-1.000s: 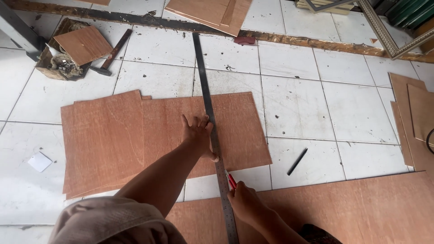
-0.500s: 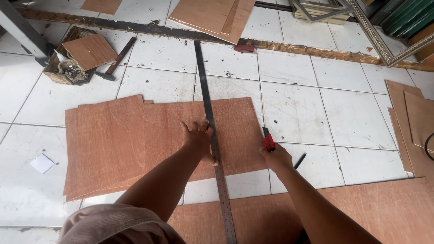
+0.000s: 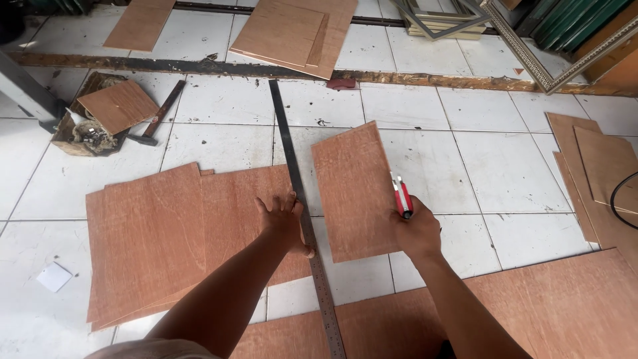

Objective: Measuring, marking, cutting, and sanding plywood boards on the floor.

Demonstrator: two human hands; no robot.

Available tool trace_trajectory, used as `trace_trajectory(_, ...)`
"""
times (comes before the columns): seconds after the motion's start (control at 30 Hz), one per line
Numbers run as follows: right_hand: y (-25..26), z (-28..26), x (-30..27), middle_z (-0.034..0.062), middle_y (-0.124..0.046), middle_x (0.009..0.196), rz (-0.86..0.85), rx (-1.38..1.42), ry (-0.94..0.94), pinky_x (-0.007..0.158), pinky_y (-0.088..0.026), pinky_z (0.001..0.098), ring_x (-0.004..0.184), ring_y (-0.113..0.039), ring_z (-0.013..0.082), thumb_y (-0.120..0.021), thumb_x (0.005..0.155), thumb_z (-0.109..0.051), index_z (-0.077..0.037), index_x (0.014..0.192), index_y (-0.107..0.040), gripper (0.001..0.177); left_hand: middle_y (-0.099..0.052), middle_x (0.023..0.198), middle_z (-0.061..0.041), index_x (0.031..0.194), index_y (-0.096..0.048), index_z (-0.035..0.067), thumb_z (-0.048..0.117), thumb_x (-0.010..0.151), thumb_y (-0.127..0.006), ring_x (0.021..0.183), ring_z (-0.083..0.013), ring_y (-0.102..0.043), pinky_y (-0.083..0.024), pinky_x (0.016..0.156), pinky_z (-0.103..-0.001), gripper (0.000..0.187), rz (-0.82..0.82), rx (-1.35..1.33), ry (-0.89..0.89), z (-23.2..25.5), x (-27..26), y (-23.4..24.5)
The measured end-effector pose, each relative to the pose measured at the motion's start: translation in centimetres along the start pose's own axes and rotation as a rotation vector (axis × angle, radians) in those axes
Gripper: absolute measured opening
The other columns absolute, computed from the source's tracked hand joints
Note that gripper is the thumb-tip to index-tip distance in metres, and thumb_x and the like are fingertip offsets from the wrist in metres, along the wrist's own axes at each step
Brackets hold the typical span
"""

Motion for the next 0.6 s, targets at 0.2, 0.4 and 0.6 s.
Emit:
trace_trajectory(0.2, 6.7, 4.7, 0.5, 0.0271, -0.044, 0.118, 0.067, 0.591, -0.260, 0.083, -0.042, 0.0442, 0.107, -0.045, 0.0381, -0.059, 0.078, -0.018, -0.003, 0.132, -0.037, 0.060, -0.013, 0.143, -0.014, 0.132, -0.022, 0.012, 0.046, 0.070, -0.066, 0.129, -0.0397, -0.016, -0.011, 0.096, -0.069, 0.083, 0.081, 0.026, -0.095, 2.4, -0.2, 1.1)
trace_trajectory(0.4, 22.6, 13.6, 7.7, 0.0175, -0.051, 0.106, 0.400, 0.685, -0.373, 0.075, -0.047, 0.0298, 0.091, -0.055, 0.0230, -0.063, 0.079, -0.023, 0.001, 0.119, -0.044, 0.050, 0.000, 0.146, -0.001, 0.130, -0.019, 0.024, 0.069, 0.071, -0.049, 0.135, -0.0302, 0.001, -0.012, 0.103, -0.062, 0.080, 0.378, 0.036, -0.121, 3.4, 2.9, -2.6)
trace_trajectory(0.6, 36.9, 26.6, 14.6, 0.0156, -0.059, 0.091, 1.081, 0.020, -0.432, 0.067, -0.047, 0.0385, 0.079, -0.058, 0.0272, -0.064, 0.082, -0.023, -0.003, 0.105, -0.054, 0.032, -0.030, 0.144, 0.010, 0.115, -0.043, 0.035, 0.082, 0.055, -0.015, 0.142, -0.0207, -0.007, 0.014, 0.112, -0.057, 0.081, 0.878, 0.253, 0.072, 1.7, 8.1, -7.0)
Point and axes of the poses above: each hand's wrist, its own x-axis towards the middle knuckle, its own y-axis out of the back of the hand, z = x × y, the point moved 1 cm from there along x, towards the middle knuckle
